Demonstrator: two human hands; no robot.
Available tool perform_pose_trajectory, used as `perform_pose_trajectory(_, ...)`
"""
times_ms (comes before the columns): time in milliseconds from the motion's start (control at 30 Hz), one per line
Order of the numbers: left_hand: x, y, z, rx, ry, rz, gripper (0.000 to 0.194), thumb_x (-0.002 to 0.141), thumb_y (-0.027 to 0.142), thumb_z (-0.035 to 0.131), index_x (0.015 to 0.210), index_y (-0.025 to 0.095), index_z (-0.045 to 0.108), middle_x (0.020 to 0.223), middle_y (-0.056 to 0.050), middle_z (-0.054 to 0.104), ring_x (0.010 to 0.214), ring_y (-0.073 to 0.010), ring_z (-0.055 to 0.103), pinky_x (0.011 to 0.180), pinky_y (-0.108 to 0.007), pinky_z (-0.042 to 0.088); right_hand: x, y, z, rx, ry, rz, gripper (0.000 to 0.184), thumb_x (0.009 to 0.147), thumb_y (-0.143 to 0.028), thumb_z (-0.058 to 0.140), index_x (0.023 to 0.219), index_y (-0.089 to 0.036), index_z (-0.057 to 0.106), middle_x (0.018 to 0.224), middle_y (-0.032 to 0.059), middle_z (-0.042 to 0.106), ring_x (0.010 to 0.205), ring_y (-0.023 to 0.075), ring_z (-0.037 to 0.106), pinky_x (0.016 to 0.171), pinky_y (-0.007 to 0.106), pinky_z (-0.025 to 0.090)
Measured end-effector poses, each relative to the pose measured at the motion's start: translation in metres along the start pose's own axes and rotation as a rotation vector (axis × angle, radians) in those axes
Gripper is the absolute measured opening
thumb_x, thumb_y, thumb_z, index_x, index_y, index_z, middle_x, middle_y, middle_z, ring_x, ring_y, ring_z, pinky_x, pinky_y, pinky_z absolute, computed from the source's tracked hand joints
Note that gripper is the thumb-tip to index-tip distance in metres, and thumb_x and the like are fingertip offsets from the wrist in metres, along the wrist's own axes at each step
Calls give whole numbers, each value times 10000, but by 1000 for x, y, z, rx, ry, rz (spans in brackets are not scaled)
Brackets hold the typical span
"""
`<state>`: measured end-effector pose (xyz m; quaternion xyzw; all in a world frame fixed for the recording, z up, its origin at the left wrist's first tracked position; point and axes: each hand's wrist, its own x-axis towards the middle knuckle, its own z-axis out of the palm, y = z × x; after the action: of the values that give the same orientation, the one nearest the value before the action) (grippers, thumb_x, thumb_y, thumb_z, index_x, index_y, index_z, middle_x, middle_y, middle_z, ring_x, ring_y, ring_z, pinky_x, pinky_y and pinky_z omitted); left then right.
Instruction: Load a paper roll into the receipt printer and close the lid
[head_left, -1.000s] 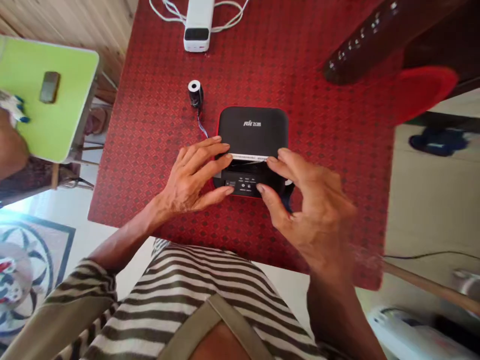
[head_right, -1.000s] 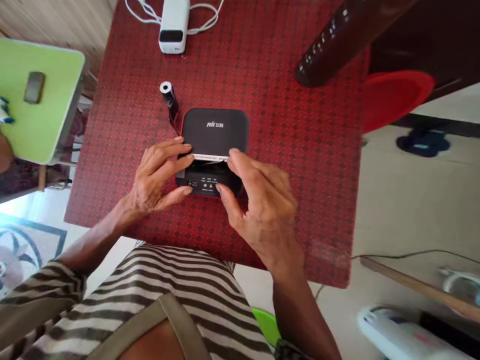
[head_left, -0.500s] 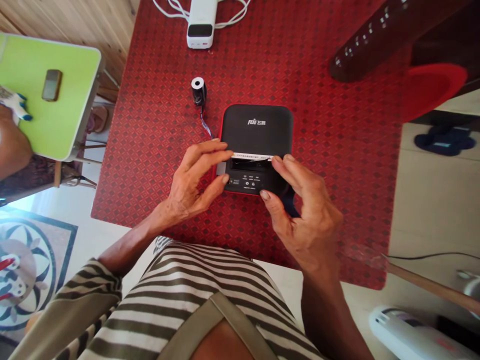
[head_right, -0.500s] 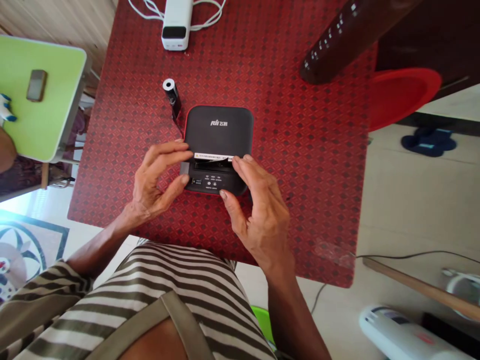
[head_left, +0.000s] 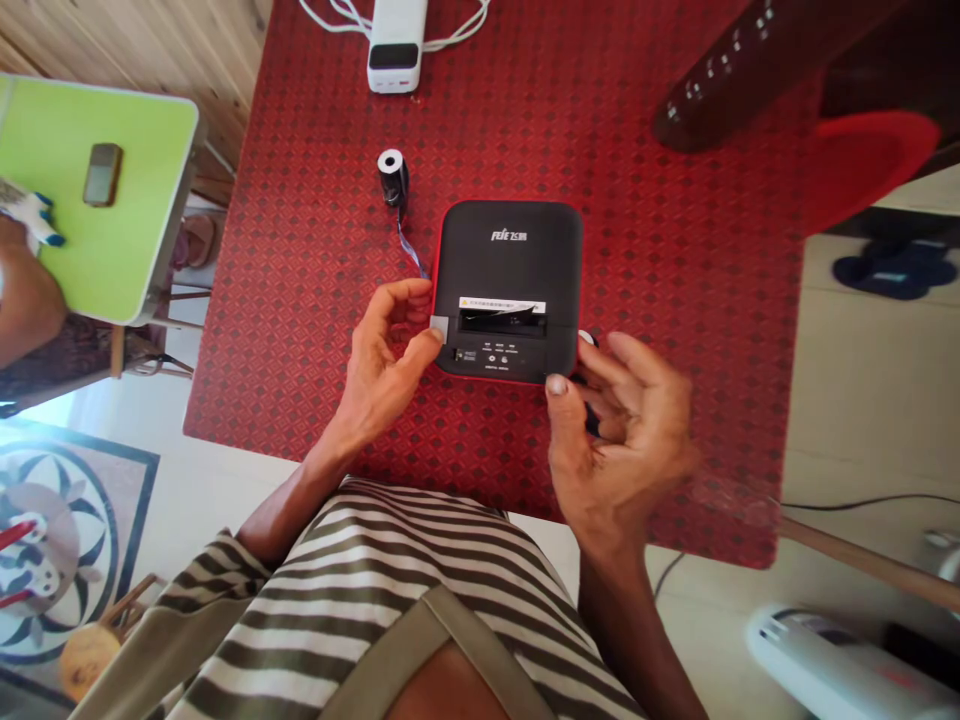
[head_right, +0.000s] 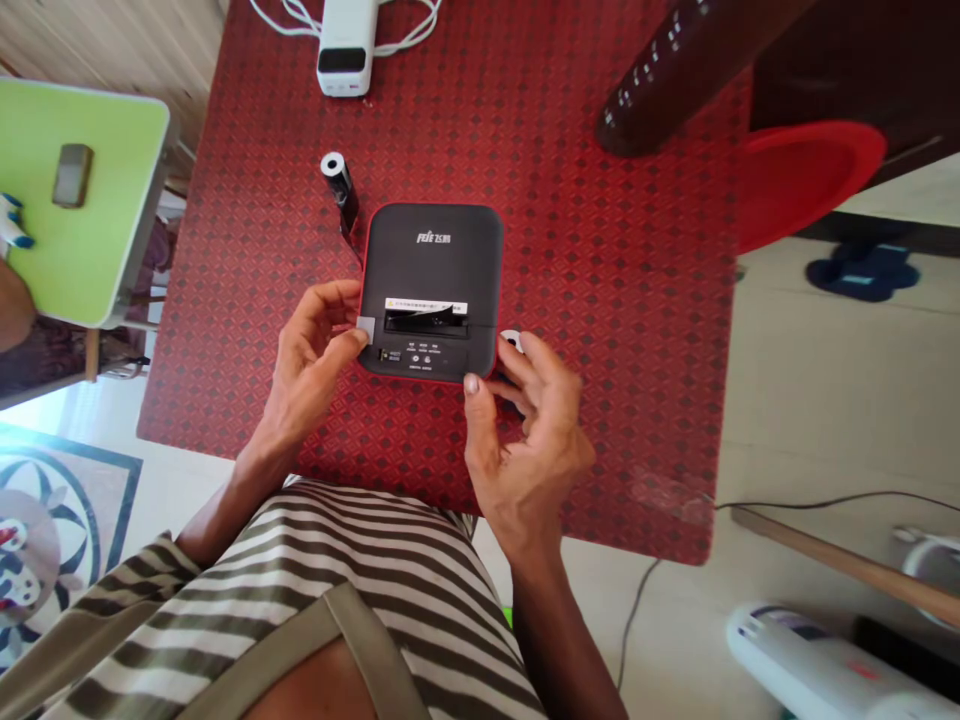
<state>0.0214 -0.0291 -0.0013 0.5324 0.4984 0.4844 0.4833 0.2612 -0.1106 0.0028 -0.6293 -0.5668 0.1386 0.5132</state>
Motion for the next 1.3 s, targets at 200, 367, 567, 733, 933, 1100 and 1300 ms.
perform_pose_trajectory(200, 1, -2, 1, -76, 6, -85, 394, 1027, 385, 948, 1402, 317, 850, 1362, -73, 902, 1298, -297, 848, 1164, -471, 722, 2, -4, -2, -53, -24, -3, 497, 1182, -428, 897, 1641, -281, 776, 1461, 149, 973, 1272, 348, 998, 922, 474, 886)
perform_pose_trajectory(367, 1, -8, 4, -108, 15, -112, 386, 1028, 375, 932, 1396, 324, 825, 1355, -70, 875, 1284, -291, 821, 1121, -450, 719, 0, 1, 3, 60, 18, 25, 517, 1155, -403, 935, 1641, -288, 797, 1475, 131, 965, 1281, 323, 993, 951, 458, 880)
perform_pose_trajectory(567, 3, -24, 5, -41, 1, -93, 406, 1079, 355, 895, 1458, 350, 750, 1422, -81, 854, 1340, -295, 831, 1165, -477, 734, -5, 11, 13, 202, 53, 48, 587, 1146, -419, 958, 1705, -422, 779, 1463, 79, 955, 1324, 318, 972, 994, 474, 852)
perform_pose_trajectory(733, 6, -29, 8, -23, 23, -89, 409, 1072, 333, 880, 1449, 337, 722, 1408, -84, 846, 1327, -286, 832, 1148, -464, 737, -9, 18, 14, 184, 20, 37, 636, 1163, -405, 935, 1763, -446, 729, 1490, 88, 939, 1318, 334, 963, 1021, 507, 831)
perform_pose_trajectory(933, 6, -28, 13, -69, 57, -76, 410, 1021, 355, 877, 1400, 329, 725, 1359, -82, 852, 1263, -286, 823, 1101, -457, 721, 15, 8, -7, 95, 7, 14, 470, 1164, -486, 944, 1613, -381, 854, 1384, 102, 978, 1189, 353, 978, 956, 539, 830)
perform_pose_trajectory(1100, 1, -37, 17, -62, 51, 18, 459, 1060, 518, 856, 1457, 325, 729, 1362, -85, 829, 1268, -293, 811, 1149, -491, 716, 78, -14, -22, -212, -220, -256, 263, 1268, -314, 761, 1413, -429, 948, 1338, 51, 984, 1209, 359, 943, 1170, 601, 762)
perform_pose_trajectory(1300, -3, -43, 21, -42, 60, 71, 595, 1112, 718, 839, 1543, 323, 729, 1412, -106, 821, 1293, -311, 804, 1160, -507, 706, 144, -5, 24, -318, -656, -389, 249, 1186, -222, 744, 1298, -324, 941, 1323, 73, 975, 1259, 389, 901, 1172, 623, 741)
